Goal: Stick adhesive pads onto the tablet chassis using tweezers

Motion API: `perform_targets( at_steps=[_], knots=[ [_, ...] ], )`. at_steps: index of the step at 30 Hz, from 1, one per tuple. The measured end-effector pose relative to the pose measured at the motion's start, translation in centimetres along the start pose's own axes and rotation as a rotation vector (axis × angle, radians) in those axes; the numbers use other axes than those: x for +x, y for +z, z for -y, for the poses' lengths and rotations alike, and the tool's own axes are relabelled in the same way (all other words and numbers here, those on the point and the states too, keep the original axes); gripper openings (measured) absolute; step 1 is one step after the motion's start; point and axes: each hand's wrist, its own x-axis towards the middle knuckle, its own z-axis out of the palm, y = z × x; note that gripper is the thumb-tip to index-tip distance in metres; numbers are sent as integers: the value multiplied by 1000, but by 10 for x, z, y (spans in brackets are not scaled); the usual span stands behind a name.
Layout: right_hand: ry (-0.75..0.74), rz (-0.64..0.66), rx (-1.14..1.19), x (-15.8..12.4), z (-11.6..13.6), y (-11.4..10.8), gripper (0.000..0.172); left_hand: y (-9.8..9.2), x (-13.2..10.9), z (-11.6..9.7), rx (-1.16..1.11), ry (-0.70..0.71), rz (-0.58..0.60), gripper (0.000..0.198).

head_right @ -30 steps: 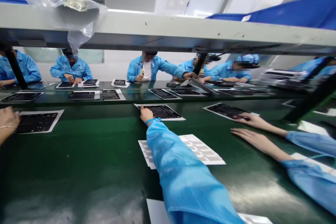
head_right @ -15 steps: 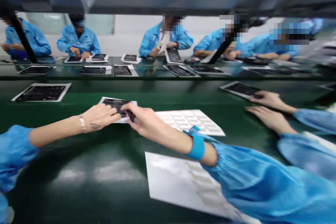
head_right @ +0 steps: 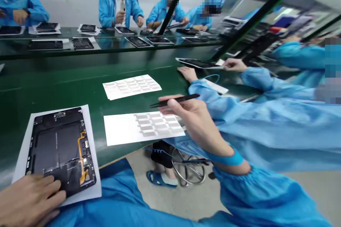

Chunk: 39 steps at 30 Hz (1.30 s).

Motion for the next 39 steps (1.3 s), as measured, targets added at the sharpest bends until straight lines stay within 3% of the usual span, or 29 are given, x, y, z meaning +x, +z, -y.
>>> perform_targets(
  at_steps=[2, 4, 5, 8, 11, 15, 18, 26, 39],
  knots=[
    [128, -12, 78, -3, -18, -7, 37, 1, 27, 13, -42, 60, -2, 24],
    [185, -27, 131, -7, -29, -7, 39, 10, 69, 25, 8, 115, 6, 21],
    [195, -20, 152, -8, -32, -6, 40, 18, 93, 30, 45, 125, 19, 20],
    [228, 66, 177, -11, -33, -2, 41, 51, 157, 41, 41, 192, 121, 45],
    [262, 158, 142, -10, -33, 1, 40, 76, 189, 57, 6, 243, 207, 47],
    [249, 213, 50, -3, -37, 5, 41, 77, 194, 89, -36, 335, 211, 42],
    [249, 241, 13, 4, -42, 9, 42, 70, 194, 99, -38, 367, 216, 42],
    [278, 276, -55, 9, -36, 14, 41, 78, 205, 84, -76, 335, 152, 41],
    [391, 274, -134, 17, -26, 16, 42, 85, 205, 80, -150, 277, 129, 40]
  ],
)
